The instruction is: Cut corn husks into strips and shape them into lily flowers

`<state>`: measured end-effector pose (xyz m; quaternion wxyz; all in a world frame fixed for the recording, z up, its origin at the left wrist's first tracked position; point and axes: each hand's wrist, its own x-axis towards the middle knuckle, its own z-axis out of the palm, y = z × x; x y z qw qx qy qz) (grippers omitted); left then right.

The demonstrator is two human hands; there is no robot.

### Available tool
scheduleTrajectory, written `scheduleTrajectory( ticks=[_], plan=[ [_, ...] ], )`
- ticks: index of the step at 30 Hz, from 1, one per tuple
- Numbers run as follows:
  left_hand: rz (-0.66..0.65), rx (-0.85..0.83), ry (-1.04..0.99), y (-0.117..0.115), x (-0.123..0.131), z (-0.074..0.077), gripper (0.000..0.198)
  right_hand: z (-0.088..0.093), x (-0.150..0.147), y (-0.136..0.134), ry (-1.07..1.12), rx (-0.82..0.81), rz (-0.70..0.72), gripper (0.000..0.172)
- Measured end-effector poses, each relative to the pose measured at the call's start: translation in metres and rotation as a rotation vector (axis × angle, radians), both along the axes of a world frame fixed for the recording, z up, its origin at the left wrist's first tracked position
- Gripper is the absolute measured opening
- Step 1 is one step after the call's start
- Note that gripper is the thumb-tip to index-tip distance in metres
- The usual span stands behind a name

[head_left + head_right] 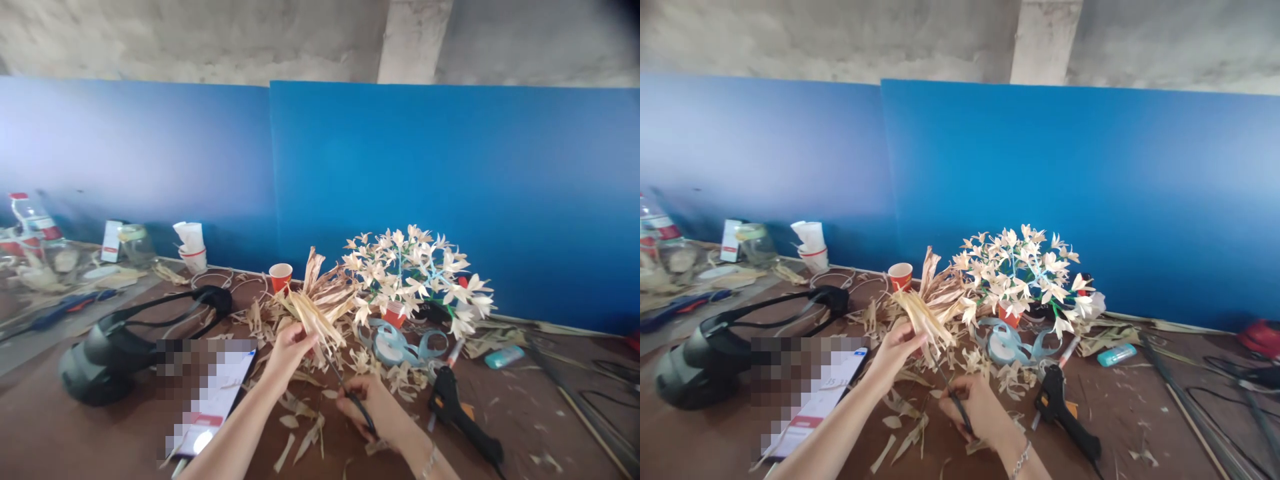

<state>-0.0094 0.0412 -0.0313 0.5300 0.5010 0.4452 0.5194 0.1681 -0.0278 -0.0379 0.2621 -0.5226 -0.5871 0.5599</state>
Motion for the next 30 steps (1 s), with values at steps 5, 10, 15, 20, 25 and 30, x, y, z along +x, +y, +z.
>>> scheduleTrajectory(
  ticks=[5, 10, 15, 20, 25, 30],
  plan=[
    [-0.015, 0.021, 0.036, 0.0005, -0.0009, -0.0012, 0.028, -0.0017, 0.0008, -0.0002, -0.031, 0.028, 0.005, 0.019],
    [-0.036, 0.018, 0.046, 0.0012, -0.0015, -0.0025, 0.029, -0.0016, 0.001, 0.0001, -0.065, 0.026, 0.019, 0.02],
    [-0.03, 0.012, 0.041, 0.0017, -0.002, -0.0005, 0.026, -0.0006, 0.0011, -0.0006, -0.073, 0.009, 0.022, 0.02],
    [-0.044, 0.021, 0.062, 0.0011, -0.0025, 0.002, 0.022, -0.0035, 0.0014, 0.0005, -0.077, -0.007, 0.027, 0.018],
    [-0.083, 0.017, 0.108, -0.0004, -0.0037, 0.0018, 0.02, -0.009, 0.0021, 0.0024, -0.078, -0.005, 0.012, 0.017],
    [-0.104, 0.003, 0.11, 0.0016, -0.0052, -0.0023, 0.022, -0.0011, 0.0024, -0.0001, -0.089, -0.022, 0.033, 0.014]
  ],
)
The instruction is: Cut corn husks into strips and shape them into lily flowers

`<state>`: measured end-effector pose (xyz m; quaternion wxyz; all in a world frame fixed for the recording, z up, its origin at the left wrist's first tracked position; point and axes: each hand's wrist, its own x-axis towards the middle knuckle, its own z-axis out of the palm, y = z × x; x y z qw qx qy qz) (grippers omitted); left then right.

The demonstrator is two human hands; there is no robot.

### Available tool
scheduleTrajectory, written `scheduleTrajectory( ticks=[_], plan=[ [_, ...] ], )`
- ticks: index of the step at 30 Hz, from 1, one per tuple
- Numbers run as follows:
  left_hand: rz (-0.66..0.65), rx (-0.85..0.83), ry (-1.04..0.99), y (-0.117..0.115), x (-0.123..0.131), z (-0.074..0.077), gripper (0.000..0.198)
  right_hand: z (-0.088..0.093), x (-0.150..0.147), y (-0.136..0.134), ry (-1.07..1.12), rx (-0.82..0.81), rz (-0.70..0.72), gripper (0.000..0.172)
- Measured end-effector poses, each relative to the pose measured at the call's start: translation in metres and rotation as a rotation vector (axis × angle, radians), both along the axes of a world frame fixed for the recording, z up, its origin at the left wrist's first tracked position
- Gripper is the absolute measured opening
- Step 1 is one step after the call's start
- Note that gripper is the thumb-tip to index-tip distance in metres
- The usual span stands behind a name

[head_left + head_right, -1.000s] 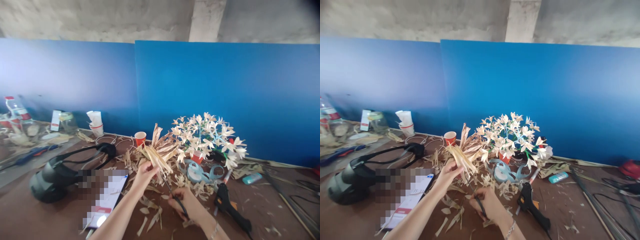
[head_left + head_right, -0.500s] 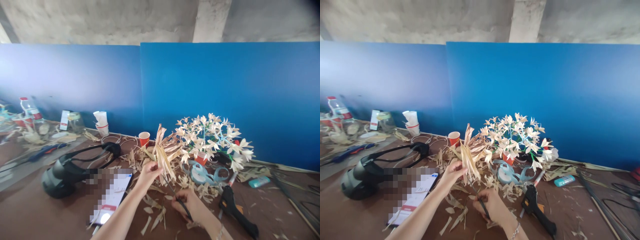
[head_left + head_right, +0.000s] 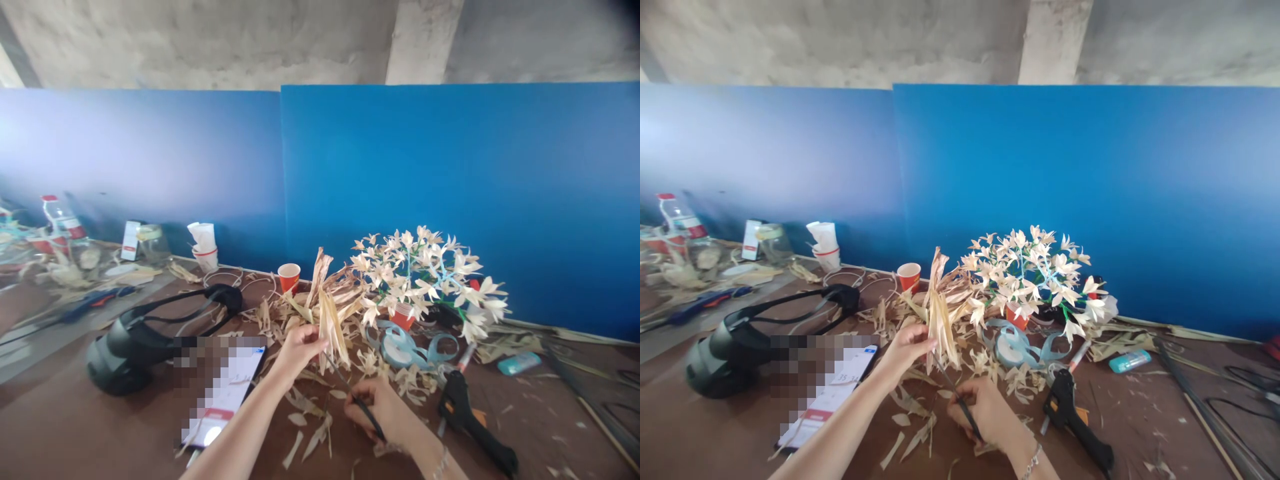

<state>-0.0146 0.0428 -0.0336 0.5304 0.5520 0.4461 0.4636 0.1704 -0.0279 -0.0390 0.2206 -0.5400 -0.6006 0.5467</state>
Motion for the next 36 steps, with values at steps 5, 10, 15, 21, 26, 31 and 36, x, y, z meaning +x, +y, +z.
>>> scheduleTrajectory(
  ticks=[5, 10, 15, 21, 26, 31, 36],
  plan=[
    [-0.013, -0.017, -0.008, -0.001, 0.0, 0.002, 0.024, 0.002, 0.0, 0.0, -0.023, -0.033, -0.023, 0.014],
    [-0.024, -0.023, -0.008, -0.003, 0.001, 0.005, 0.023, -0.004, 0.001, 0.002, 0.008, -0.017, -0.011, 0.014],
    [0.003, -0.034, -0.023, -0.002, 0.002, 0.002, 0.025, 0.0, 0.0, 0.001, 0.009, -0.017, -0.023, 0.017],
    [0.025, -0.047, -0.062, -0.001, 0.002, 0.003, 0.023, 0.002, -0.001, 0.0, -0.01, -0.025, -0.009, 0.02],
    [0.189, -0.008, -0.098, -0.001, 0.001, 0.009, 0.022, -0.002, 0.0, -0.001, -0.012, -0.057, 0.014, 0.024],
    [0.248, 0.009, -0.115, -0.002, 0.0, 0.011, 0.023, 0.0, -0.002, -0.002, -0.025, -0.053, 0.031, 0.02],
    [0.219, 0.0, -0.095, -0.002, 0.002, 0.009, 0.024, -0.001, -0.003, -0.003, -0.015, -0.036, 0.027, 0.015]
  ],
)
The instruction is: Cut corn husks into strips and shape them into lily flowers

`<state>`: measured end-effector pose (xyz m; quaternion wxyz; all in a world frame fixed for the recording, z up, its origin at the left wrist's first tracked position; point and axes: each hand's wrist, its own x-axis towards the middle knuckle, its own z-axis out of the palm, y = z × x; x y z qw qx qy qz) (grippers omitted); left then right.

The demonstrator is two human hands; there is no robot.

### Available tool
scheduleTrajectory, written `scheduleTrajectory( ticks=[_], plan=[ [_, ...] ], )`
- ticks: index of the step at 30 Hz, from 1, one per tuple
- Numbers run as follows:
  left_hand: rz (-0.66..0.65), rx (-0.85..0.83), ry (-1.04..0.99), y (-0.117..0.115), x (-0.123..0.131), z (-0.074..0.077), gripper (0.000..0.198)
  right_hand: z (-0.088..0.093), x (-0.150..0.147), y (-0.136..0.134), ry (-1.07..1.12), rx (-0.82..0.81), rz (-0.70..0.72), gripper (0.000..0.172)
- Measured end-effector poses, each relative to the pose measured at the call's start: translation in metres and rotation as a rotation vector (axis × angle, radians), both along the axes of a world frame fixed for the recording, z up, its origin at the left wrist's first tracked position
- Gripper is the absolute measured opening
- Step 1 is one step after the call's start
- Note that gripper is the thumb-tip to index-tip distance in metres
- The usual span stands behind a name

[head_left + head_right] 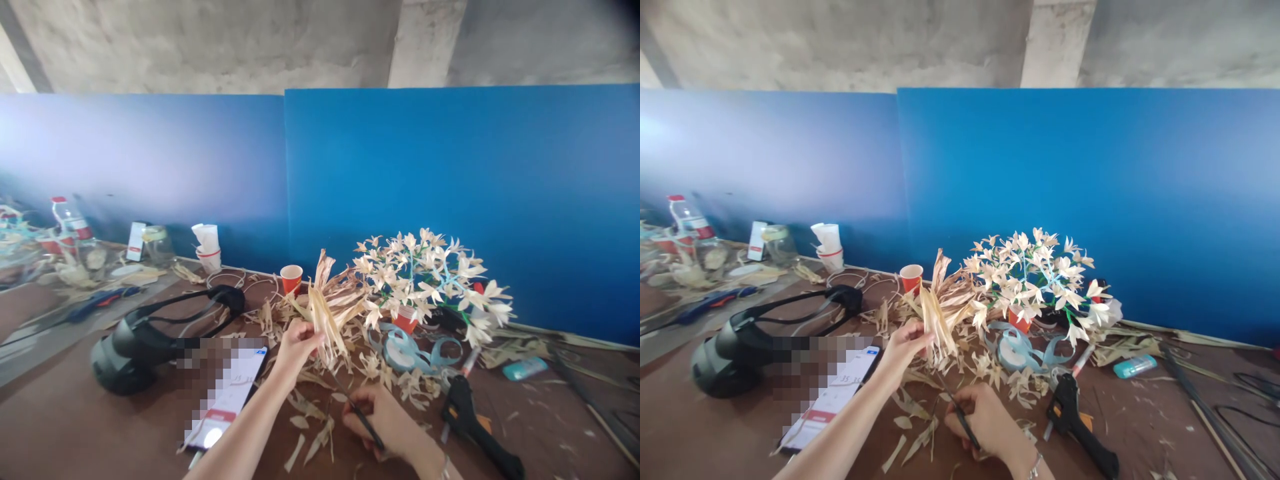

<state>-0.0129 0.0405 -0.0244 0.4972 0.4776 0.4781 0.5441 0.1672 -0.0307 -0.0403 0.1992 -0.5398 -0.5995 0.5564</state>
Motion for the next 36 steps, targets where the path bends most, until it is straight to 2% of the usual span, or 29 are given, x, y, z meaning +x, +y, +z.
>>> scheduleTrajectory(
  ticks=[10, 19, 36],
  plan=[
    [-0.069, -0.001, 0.026, -0.001, 0.001, -0.002, 0.02, -0.009, 0.0, 0.003, -0.005, 0.041, -0.009, 0.017],
    [-0.066, -0.011, 0.013, 0.001, 0.001, -0.004, 0.021, -0.003, 0.0, 0.002, 0.0, 0.095, -0.007, 0.016],
    [-0.002, -0.047, -0.104, -0.005, 0.004, 0.004, 0.028, -0.013, -0.001, 0.006, 0.051, 0.062, -0.094, 0.02]
  ],
)
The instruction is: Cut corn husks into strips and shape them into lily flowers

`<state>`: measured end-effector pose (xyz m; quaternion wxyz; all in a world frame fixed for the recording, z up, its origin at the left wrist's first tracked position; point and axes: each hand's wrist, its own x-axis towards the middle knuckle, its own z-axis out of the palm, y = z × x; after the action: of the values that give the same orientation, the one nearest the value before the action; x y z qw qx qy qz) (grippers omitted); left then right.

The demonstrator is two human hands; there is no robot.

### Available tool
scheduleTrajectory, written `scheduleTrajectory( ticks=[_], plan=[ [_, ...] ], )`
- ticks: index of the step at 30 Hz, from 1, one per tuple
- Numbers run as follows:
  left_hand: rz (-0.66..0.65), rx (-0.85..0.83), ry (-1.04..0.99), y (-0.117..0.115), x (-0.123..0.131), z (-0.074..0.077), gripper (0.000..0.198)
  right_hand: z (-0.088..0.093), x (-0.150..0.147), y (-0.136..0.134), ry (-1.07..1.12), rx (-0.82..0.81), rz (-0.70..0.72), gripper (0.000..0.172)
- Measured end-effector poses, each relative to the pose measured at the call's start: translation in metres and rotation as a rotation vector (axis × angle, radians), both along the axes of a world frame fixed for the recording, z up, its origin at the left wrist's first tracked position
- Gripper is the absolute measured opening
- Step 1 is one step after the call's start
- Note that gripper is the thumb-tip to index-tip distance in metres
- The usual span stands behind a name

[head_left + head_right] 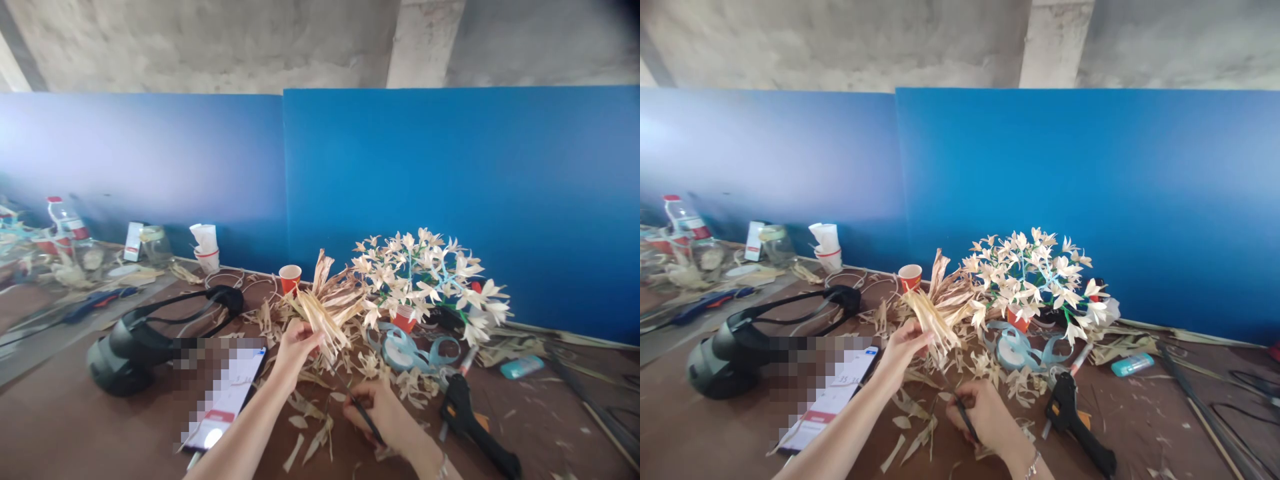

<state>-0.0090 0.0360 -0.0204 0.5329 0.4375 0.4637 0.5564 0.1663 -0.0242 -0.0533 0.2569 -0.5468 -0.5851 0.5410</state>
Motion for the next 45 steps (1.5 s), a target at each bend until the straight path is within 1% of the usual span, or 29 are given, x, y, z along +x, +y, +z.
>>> scheduleTrajectory(
  ticks=[4, 9, 14, 21, 26, 36, 41, 45],
  plan=[
    [0.005, -0.03, 0.011, 0.001, 0.001, -0.003, 0.026, -0.003, 0.0, 0.0, -0.006, 0.001, -0.008, 0.018],
    [0.014, -0.012, 0.017, 0.002, 0.002, -0.006, 0.025, 0.005, 0.0, -0.002, -0.015, 0.008, -0.015, 0.018],
    [0.02, -0.019, -0.021, 0.0, 0.001, -0.004, 0.025, 0.011, -0.001, -0.004, -0.009, 0.026, 0.009, 0.017],
    [0.015, -0.056, -0.086, -0.003, 0.007, -0.006, 0.027, 0.01, -0.003, -0.002, -0.014, 0.002, -0.028, 0.014],
    [0.033, -0.08, -0.122, -0.004, 0.011, -0.007, 0.028, 0.006, -0.002, -0.001, 0.006, 0.015, -0.027, 0.018],
    [0.055, -0.07, -0.185, -0.006, 0.013, -0.007, 0.032, 0.018, -0.005, -0.004, 0.015, -0.013, -0.072, 0.015],
    [0.053, -0.064, -0.199, -0.008, 0.016, -0.007, 0.031, 0.018, -0.007, -0.004, 0.031, -0.033, -0.093, 0.017],
    [0.07, -0.069, -0.209, -0.01, 0.017, -0.006, 0.031, 0.017, -0.006, -0.004, 0.031, -0.013, -0.067, 0.016]
  ],
)
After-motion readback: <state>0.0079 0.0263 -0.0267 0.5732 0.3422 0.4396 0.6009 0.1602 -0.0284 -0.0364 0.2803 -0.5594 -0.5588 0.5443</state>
